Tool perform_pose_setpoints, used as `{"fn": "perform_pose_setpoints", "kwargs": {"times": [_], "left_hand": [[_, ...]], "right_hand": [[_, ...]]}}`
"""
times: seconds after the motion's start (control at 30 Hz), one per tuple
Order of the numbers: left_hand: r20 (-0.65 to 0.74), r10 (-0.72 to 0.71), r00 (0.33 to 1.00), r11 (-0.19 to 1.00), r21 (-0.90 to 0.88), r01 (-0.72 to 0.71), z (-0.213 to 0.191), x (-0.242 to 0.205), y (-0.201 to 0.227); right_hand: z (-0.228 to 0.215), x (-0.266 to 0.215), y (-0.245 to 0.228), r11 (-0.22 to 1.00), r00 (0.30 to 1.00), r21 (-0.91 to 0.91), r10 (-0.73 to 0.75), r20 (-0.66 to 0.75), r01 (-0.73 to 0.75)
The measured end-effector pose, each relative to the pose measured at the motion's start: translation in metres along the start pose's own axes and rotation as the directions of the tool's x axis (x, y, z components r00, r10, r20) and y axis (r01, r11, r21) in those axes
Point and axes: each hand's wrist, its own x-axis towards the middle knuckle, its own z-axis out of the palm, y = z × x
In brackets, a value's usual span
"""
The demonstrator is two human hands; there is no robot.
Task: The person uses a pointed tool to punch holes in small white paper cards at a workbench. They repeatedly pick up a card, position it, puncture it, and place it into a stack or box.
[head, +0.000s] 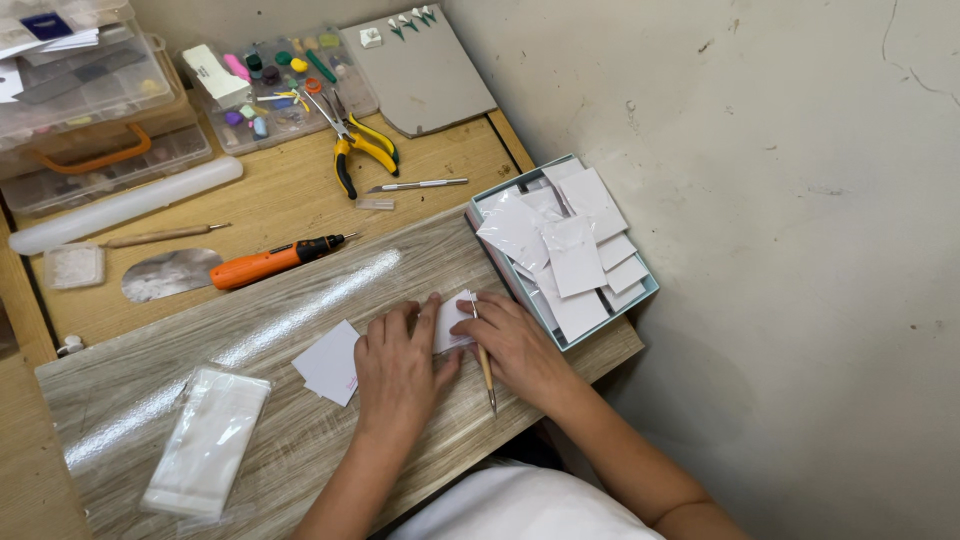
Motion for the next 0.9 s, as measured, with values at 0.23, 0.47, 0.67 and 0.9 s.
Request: {"fn": "perform_pose_setpoints", "kwargs": {"times": [0.23, 0.47, 0.67, 0.9], "left_hand": [[-0.003, 0.002, 1.0, 0.999, 0.033, -0.002, 0.012, -0.007, -0.008], [-0.111, 0.005, 0.994, 0.997, 0.071, 0.003, -0.022, -0.013, -0.012], [-0.131, -0.139, 0.982, 0.983, 0.105, 0.153, -0.046, -0.038, -0.045], [-0.041, -0.318, 0.947, 0.948, -0.004, 0.318, -0.06, -0.071, -0.087]], "right_hand": [[0.012, -0.003, 0.005, 0.998, 0.996, -0.027, -0.052, -0.075, 0.05], [-0.005, 0.007, -0.02, 0.996, 0.996, 0.072, -0.052, -0.068, 0.057], [0.024, 0.024, -0.03, 0.985, 0.986, 0.076, -0.153, -0.068, 0.158], [0.06, 0.054, -0.055, 0.988, 0.976, 0.09, -0.14, 0.169, 0.126]]}}
